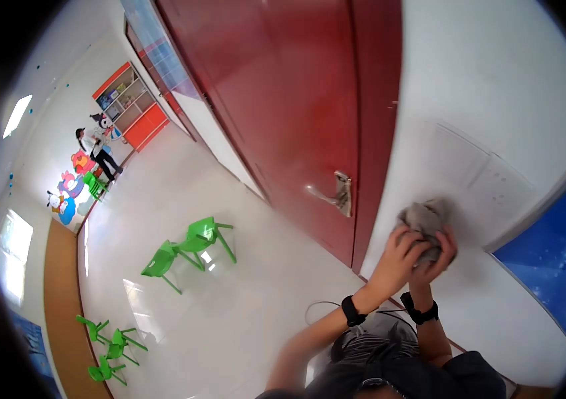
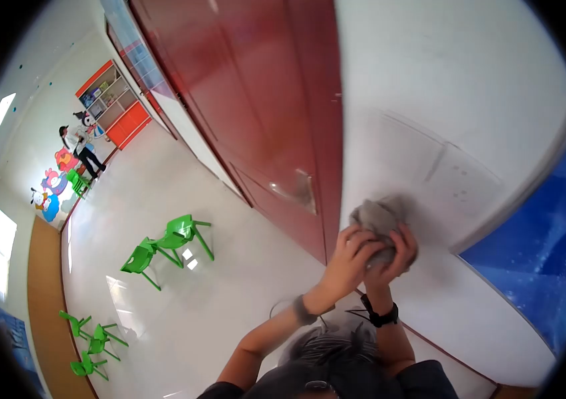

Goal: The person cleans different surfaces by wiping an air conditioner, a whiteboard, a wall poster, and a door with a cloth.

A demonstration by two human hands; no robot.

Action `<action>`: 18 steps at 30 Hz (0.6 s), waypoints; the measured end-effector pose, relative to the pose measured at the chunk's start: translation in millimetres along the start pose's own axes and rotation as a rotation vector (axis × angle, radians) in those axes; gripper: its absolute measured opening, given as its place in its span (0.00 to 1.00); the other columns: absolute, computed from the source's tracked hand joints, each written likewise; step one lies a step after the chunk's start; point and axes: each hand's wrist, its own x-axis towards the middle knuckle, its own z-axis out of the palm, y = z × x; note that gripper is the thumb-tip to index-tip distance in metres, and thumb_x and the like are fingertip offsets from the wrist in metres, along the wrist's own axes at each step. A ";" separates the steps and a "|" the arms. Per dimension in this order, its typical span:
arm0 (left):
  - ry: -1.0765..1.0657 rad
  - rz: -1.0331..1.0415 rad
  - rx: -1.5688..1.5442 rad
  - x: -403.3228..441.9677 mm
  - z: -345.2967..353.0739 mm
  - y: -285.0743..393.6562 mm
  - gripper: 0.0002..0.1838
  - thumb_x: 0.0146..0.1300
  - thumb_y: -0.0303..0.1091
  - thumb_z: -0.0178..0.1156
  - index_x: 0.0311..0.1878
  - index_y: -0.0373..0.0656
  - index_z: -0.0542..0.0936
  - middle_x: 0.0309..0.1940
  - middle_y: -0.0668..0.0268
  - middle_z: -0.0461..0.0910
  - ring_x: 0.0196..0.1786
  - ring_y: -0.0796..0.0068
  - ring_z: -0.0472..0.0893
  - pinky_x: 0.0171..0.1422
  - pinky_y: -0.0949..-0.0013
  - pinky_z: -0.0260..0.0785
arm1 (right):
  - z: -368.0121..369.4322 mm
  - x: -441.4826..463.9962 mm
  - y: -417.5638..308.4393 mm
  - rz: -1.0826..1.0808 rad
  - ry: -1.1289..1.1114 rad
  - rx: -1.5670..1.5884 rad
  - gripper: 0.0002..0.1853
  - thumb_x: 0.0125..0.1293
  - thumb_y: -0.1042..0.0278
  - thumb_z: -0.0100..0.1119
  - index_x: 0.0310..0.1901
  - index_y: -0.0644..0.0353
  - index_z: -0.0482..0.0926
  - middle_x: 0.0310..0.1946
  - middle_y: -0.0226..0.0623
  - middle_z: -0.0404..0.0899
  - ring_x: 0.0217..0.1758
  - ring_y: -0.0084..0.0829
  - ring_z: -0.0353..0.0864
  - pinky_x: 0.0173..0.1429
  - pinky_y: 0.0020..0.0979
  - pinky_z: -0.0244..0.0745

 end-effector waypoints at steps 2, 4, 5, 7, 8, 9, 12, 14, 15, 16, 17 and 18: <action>0.021 -0.126 0.083 -19.1 -23.0 -31.9 0.22 0.40 0.21 0.57 0.45 0.42 0.73 0.48 0.60 0.67 0.55 0.52 0.62 0.59 0.56 0.59 | 33.3 -13.3 -4.6 -0.041 -0.200 0.043 0.21 0.54 0.64 0.46 0.50 0.63 0.68 0.55 0.46 0.65 0.56 0.46 0.63 0.59 0.45 0.55; 0.050 -0.247 0.110 -39.7 -39.4 -66.9 0.23 0.42 0.17 0.53 0.46 0.41 0.72 0.48 0.58 0.67 0.56 0.49 0.62 0.60 0.55 0.57 | 70.6 -34.9 -1.5 -0.071 -0.346 0.086 0.22 0.51 0.68 0.49 0.50 0.63 0.68 0.55 0.46 0.65 0.58 0.47 0.62 0.60 0.45 0.53; 0.071 -0.279 0.110 -47.9 -45.3 -81.3 0.23 0.41 0.17 0.53 0.46 0.41 0.72 0.48 0.57 0.67 0.56 0.49 0.62 0.60 0.55 0.57 | 86.5 -43.9 -1.3 -0.086 -0.420 0.109 0.23 0.50 0.69 0.50 0.51 0.63 0.67 0.55 0.45 0.64 0.58 0.47 0.62 0.61 0.45 0.52; 0.119 -0.348 0.114 -57.7 -58.2 -104.9 0.24 0.41 0.16 0.53 0.46 0.41 0.72 0.48 0.57 0.67 0.56 0.48 0.62 0.59 0.55 0.57 | 115.6 -54.8 -4.7 -0.061 -0.525 0.118 0.26 0.46 0.74 0.53 0.52 0.62 0.67 0.56 0.44 0.63 0.60 0.46 0.60 0.62 0.45 0.51; 0.125 -0.366 0.129 -59.0 -64.2 -116.2 0.24 0.41 0.16 0.53 0.47 0.41 0.72 0.49 0.57 0.66 0.56 0.48 0.62 0.60 0.54 0.57 | 133.5 -60.6 -3.2 -0.051 -0.551 0.127 0.26 0.46 0.74 0.53 0.52 0.62 0.66 0.56 0.44 0.63 0.60 0.46 0.59 0.62 0.45 0.50; 0.132 -0.383 0.144 -58.1 -69.3 -126.3 0.24 0.42 0.16 0.52 0.48 0.41 0.71 0.49 0.57 0.66 0.57 0.48 0.61 0.60 0.54 0.57 | 148.8 -61.8 -3.6 -0.043 -0.576 0.136 0.27 0.46 0.75 0.53 0.52 0.62 0.66 0.56 0.45 0.63 0.60 0.46 0.59 0.62 0.45 0.50; 0.178 -0.383 0.161 -45.0 -82.2 -166.9 0.25 0.40 0.16 0.52 0.47 0.40 0.72 0.49 0.57 0.66 0.56 0.49 0.63 0.60 0.55 0.57 | 189.6 -55.6 -3.5 0.016 -0.675 0.203 0.28 0.46 0.74 0.54 0.54 0.62 0.64 0.56 0.45 0.63 0.60 0.47 0.59 0.63 0.46 0.50; 0.168 -0.379 0.118 -29.0 -92.3 -197.4 0.25 0.38 0.15 0.52 0.46 0.40 0.72 0.48 0.56 0.66 0.56 0.50 0.63 0.60 0.56 0.57 | 214.4 -51.6 2.1 0.005 -0.752 0.164 0.29 0.47 0.74 0.54 0.55 0.62 0.63 0.55 0.47 0.63 0.59 0.48 0.60 0.63 0.47 0.50; 0.140 -0.388 0.074 -24.4 -95.6 -210.2 0.26 0.37 0.15 0.51 0.46 0.40 0.72 0.49 0.56 0.66 0.56 0.50 0.63 0.60 0.56 0.57 | 224.8 -51.3 4.9 0.003 -0.785 0.142 0.30 0.47 0.75 0.54 0.56 0.63 0.63 0.55 0.48 0.63 0.59 0.48 0.60 0.63 0.47 0.51; 0.110 -0.402 0.027 -21.5 -98.6 -221.6 0.26 0.36 0.15 0.51 0.46 0.39 0.71 0.49 0.56 0.66 0.56 0.50 0.63 0.60 0.56 0.57 | 229.8 -49.3 3.5 -0.055 -0.790 0.020 0.32 0.46 0.74 0.56 0.57 0.63 0.61 0.55 0.49 0.63 0.58 0.49 0.61 0.63 0.47 0.52; 0.059 -0.386 0.018 -18.8 -99.8 -236.5 0.27 0.35 0.15 0.50 0.46 0.39 0.71 0.49 0.56 0.66 0.56 0.50 0.63 0.60 0.57 0.57 | 234.5 -48.0 0.5 -0.056 -0.801 -0.025 0.32 0.46 0.74 0.57 0.57 0.64 0.61 0.54 0.49 0.63 0.57 0.49 0.61 0.62 0.47 0.53; 0.008 -0.371 0.004 -19.3 -98.0 -249.5 0.28 0.35 0.16 0.50 0.47 0.39 0.70 0.49 0.56 0.67 0.56 0.50 0.64 0.60 0.57 0.57 | 234.8 -47.9 -2.5 -0.056 -0.816 -0.075 0.32 0.46 0.73 0.57 0.57 0.64 0.61 0.54 0.49 0.63 0.57 0.49 0.62 0.62 0.46 0.54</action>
